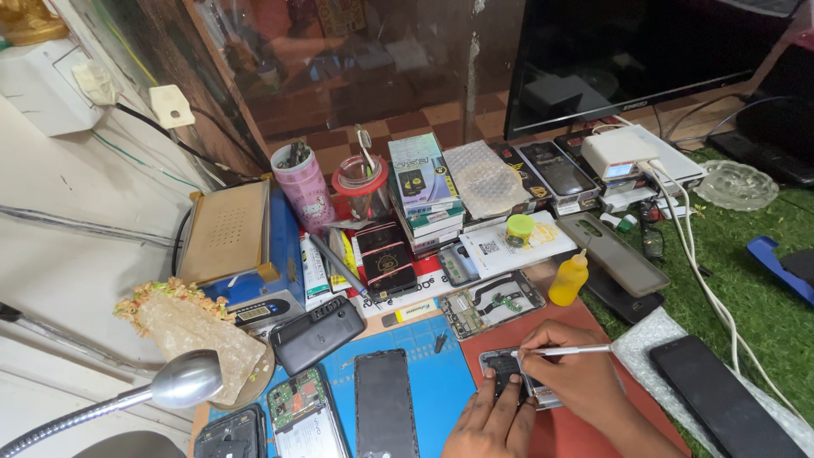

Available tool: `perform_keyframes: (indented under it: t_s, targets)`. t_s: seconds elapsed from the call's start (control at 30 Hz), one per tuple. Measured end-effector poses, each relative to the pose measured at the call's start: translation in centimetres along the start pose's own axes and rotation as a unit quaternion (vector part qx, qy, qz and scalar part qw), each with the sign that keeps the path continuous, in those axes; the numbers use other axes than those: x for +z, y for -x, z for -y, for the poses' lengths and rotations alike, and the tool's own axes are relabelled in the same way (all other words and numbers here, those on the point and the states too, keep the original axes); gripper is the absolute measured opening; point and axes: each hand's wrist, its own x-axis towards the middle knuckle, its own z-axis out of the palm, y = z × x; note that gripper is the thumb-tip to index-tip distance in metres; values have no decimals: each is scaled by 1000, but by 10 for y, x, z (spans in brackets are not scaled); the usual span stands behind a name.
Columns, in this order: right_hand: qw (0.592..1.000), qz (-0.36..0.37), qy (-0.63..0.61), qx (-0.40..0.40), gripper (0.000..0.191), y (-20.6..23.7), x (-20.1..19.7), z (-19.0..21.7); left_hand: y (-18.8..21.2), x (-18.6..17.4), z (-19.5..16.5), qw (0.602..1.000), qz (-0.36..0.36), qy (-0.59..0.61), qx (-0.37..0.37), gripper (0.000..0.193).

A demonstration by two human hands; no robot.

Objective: The person uses a small white tool to scrape and clean the interior of a disassembled smartphone chassis. They repeatedly work on the same area, occasionally picking up a yellow bottle and applying liquid to the tool before continuing the cleaning process.

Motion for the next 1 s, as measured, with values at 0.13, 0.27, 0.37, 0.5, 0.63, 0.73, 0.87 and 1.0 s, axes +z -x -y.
perform_keyframes:
  t_s: [0.13, 0.27, 0.37, 0.5, 0.63, 0.73, 0.87, 1.0]
  targets:
    - [1000, 10, -2, 14, 8, 0, 1, 5, 3, 4, 2, 1000, 5, 6, 2, 16]
    - [1000, 12, -9, 12, 7, 0, 1, 9, 2, 8, 5, 1000, -22, 3, 15, 16]
    - [1000, 16, -15, 4, 6, 1, 0, 9, 3, 10, 5, 999, -27, 2, 20, 16]
    - [1000, 13, -26, -2, 4, 0, 1, 4, 5, 11, 6, 1000, -18, -1, 20, 16]
    - [1000, 2, -29, -10, 5, -1, 1, 1, 6, 11, 6, 1000, -6, 1, 17, 18]
    - [999, 9, -33, -8, 5, -1, 1, 2, 5, 10, 6, 1000, -5, 5, 21, 19]
    - [1000, 18, -25, -1, 5, -1, 1, 5, 4, 9, 4, 1000, -2, 2, 15, 17]
    - [999, 24, -31, 0, 4, 1, 1, 11, 2, 6, 1, 1000, 9, -1, 1, 14]
